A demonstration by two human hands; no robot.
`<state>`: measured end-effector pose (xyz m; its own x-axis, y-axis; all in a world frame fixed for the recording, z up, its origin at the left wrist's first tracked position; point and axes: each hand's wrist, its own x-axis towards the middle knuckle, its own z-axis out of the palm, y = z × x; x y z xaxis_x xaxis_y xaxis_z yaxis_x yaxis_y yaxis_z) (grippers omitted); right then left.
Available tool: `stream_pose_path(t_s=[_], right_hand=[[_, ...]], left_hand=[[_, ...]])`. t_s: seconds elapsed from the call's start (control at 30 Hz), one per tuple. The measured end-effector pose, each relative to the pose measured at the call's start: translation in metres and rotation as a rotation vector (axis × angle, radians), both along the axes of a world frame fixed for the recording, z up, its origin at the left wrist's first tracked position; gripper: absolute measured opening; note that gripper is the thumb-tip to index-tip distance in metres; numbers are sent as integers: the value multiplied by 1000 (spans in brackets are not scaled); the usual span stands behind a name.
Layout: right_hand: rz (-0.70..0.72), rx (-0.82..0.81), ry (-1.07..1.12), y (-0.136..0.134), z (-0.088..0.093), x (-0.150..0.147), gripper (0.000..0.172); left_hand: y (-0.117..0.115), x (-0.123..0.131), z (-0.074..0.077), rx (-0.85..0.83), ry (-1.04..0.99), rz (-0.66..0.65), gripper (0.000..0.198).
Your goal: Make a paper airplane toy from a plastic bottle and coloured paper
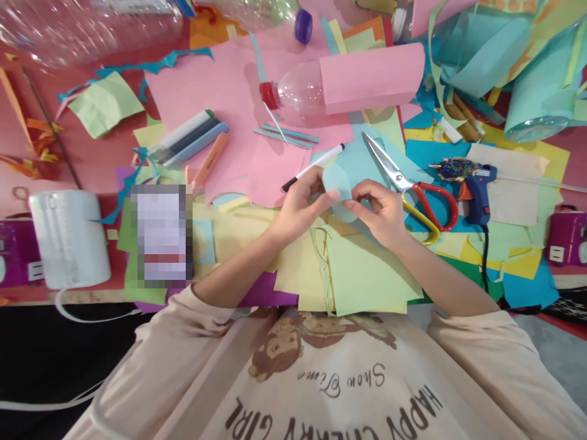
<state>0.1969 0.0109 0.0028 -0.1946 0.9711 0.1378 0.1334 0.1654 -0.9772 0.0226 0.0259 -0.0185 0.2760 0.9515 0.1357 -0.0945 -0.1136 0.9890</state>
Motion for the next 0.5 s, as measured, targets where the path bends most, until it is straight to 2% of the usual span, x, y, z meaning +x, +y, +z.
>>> stream_pose_path(t_s=[0.13,0.2,0.33,0.5], right_hand=[[-48,-221,122,4,-1,-1,24],[-55,-278,158,5,-1,-1,25],[-61,-318,169,6,-1,-1,21],[-50,-324,169,6,3,-2,26]], left_hand=[[4,-1,-2,71,-124,63,36],[6,-1,-2,105,-131,60,31],[5,-1,-3,151,-130,88,23],[4,-3,-6,111,-59,90,29]])
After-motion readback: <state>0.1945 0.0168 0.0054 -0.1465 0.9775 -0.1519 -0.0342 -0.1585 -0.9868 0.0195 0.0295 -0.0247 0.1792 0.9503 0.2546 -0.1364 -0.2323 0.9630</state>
